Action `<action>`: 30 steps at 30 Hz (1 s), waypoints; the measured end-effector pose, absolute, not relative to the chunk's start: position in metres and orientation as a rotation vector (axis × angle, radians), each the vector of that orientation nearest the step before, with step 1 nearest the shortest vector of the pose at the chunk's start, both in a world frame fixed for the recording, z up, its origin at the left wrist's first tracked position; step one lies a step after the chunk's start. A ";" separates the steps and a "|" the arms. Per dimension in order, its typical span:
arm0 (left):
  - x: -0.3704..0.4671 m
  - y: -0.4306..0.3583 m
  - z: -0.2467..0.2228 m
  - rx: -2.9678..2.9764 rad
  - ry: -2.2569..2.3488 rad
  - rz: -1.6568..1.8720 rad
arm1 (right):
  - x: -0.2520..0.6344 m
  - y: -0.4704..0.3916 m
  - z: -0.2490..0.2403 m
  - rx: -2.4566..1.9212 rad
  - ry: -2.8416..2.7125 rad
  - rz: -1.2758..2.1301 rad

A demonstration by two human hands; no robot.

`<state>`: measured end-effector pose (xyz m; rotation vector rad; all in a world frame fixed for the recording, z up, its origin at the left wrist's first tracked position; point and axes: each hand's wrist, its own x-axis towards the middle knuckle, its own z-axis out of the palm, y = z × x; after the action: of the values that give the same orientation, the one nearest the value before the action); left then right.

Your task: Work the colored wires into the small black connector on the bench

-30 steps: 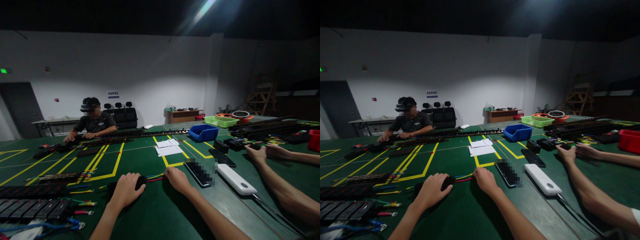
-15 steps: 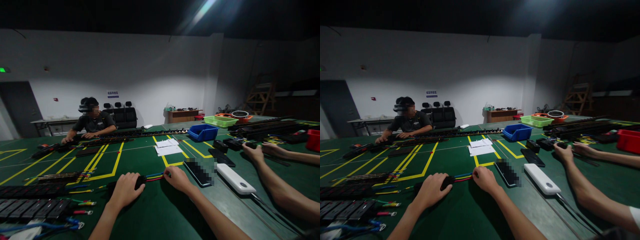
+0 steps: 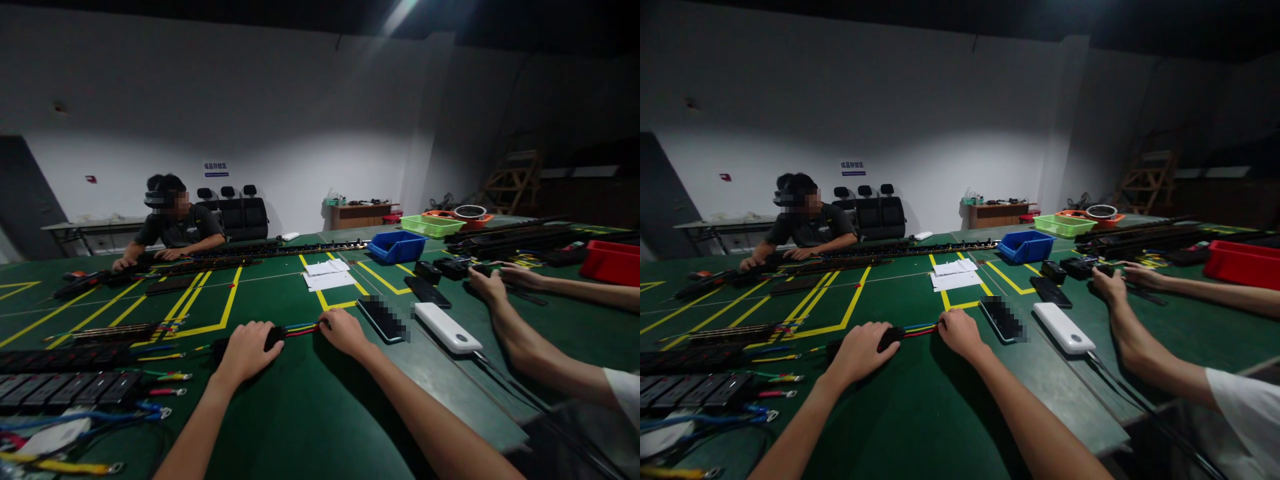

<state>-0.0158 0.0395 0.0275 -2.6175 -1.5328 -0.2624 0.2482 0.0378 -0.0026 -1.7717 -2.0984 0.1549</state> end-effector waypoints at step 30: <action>-0.017 0.043 0.024 -2.599 -1.456 -0.260 | 0.247 0.048 -0.021 -1.466 -1.996 0.181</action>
<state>-0.0168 0.0435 0.0236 -2.5988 -1.4558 -0.2603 0.2465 0.0481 -0.0207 -1.4661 -1.9958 0.1809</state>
